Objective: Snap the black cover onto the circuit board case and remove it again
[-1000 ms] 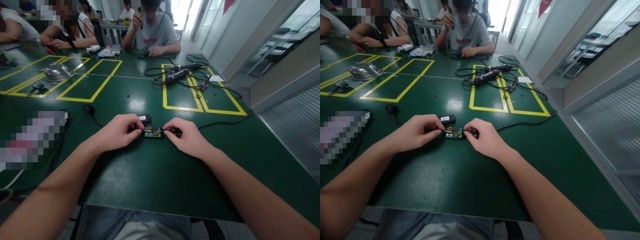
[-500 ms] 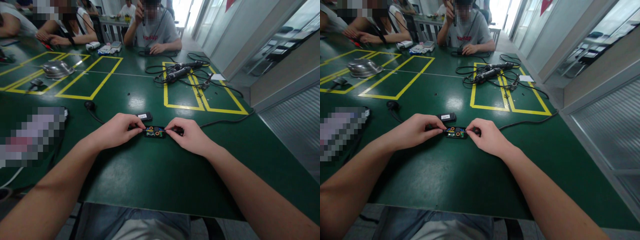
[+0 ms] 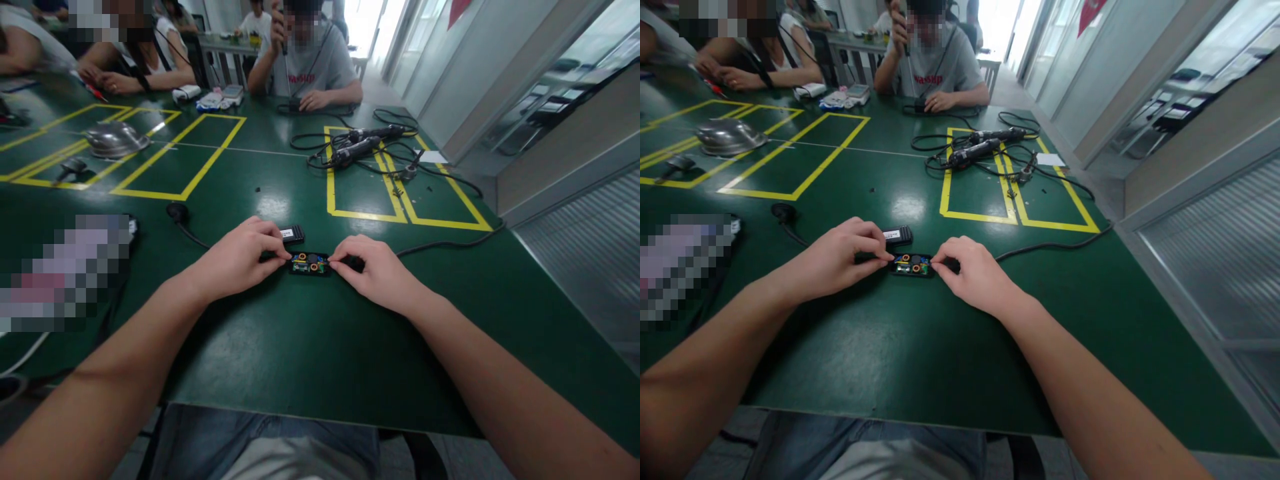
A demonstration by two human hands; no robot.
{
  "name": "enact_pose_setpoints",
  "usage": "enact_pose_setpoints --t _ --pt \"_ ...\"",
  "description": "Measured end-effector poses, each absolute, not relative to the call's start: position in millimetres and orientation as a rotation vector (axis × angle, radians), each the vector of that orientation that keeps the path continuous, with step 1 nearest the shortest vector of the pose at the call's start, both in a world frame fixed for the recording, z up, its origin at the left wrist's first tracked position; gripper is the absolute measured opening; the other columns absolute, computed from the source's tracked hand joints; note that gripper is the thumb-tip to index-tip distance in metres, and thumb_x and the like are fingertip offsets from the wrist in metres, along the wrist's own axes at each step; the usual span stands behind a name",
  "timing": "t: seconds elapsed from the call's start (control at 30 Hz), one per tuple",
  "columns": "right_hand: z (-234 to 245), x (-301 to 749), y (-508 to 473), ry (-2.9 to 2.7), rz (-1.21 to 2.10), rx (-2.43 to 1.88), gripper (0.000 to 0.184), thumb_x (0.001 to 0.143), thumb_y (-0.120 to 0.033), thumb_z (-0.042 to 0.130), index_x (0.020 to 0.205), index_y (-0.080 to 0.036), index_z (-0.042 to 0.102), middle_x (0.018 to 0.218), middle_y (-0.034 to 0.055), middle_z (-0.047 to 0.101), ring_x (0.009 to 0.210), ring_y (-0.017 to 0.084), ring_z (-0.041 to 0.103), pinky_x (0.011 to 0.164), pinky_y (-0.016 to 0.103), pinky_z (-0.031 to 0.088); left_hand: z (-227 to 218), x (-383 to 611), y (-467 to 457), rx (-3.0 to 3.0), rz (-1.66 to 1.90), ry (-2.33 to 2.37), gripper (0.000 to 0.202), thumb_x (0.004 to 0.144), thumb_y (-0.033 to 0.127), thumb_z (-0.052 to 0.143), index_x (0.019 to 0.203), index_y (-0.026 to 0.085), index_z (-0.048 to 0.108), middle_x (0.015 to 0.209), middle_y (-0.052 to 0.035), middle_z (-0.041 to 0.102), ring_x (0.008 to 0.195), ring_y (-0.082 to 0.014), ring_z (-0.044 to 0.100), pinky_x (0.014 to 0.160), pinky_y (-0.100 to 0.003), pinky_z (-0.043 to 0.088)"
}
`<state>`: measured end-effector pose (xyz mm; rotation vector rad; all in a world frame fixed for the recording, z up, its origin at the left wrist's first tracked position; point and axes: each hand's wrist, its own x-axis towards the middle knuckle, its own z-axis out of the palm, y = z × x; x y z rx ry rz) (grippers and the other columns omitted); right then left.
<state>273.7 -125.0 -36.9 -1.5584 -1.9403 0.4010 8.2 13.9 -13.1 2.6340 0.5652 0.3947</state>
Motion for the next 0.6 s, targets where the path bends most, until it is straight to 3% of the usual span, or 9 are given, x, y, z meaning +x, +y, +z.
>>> enact_pose_setpoints --t 0.1,0.17,0.27,0.37,0.5,0.6 --pt "-38 272 -125 -1.943 0.388 -1.555 0.011 0.100 -0.018 0.072 0.091 -0.025 0.075 0.096 0.0052 0.080 0.091 0.024 0.071 0.087 0.040 0.058 -18 12 12 2.623 0.490 0.653 0.019 0.097 0.033 0.071 0.093 0.026 0.088 0.134 -0.0108 0.073 0.124 -0.0316 0.065 0.117 -0.053 0.052" --pt "-39 271 -125 -1.932 0.377 -1.561 0.010 0.099 -0.018 0.071 0.093 -0.025 0.075 0.097 0.0054 0.080 0.091 0.024 0.072 0.087 0.041 0.058 -24 15 14 2.568 0.541 0.813 0.021 0.099 0.034 0.068 0.102 0.026 0.088 0.143 -0.0116 0.071 0.129 -0.0335 0.066 0.119 -0.057 0.051" --pt "-42 267 -126 -1.913 0.372 -1.581 0.009 0.099 -0.017 0.068 0.097 -0.024 0.074 0.100 0.0063 0.079 0.093 0.025 0.072 0.086 0.041 0.058 -32 18 20 2.456 0.568 1.066 0.036 0.098 0.038 0.074 0.131 0.027 0.082 0.140 -0.0121 0.077 0.129 -0.0361 0.070 0.117 -0.058 0.054" --pt "-45 263 -127 -1.887 0.398 -1.594 0.012 0.100 -0.018 0.065 0.108 -0.025 0.072 0.102 0.0066 0.078 0.095 0.025 0.072 0.088 0.041 0.059 -34 17 24 2.434 0.525 1.129 0.045 0.095 0.041 0.080 0.137 0.026 0.080 0.133 -0.0113 0.083 0.125 -0.0369 0.073 0.114 -0.055 0.056" --pt "-48 260 -130 -1.804 0.440 -1.577 0.056 0.096 -0.022 0.069 0.149 -0.027 0.054 0.110 0.0065 0.077 0.094 0.025 0.071 0.091 0.045 0.060 -24 14 18 2.446 0.594 1.021 0.042 0.098 0.042 0.077 0.136 0.024 0.081 0.132 -0.0118 0.084 0.122 -0.0348 0.074 0.113 -0.052 0.057" --pt "-47 260 -133 -1.823 0.427 -1.558 0.074 0.092 -0.026 0.073 0.160 -0.026 0.044 0.125 0.0108 0.075 0.095 0.026 0.070 0.092 0.047 0.061 -14 13 9 2.453 0.572 0.789 0.044 0.098 0.045 0.078 0.137 0.026 0.081 0.132 -0.0098 0.083 0.120 -0.0322 0.073 0.109 -0.049 0.059"
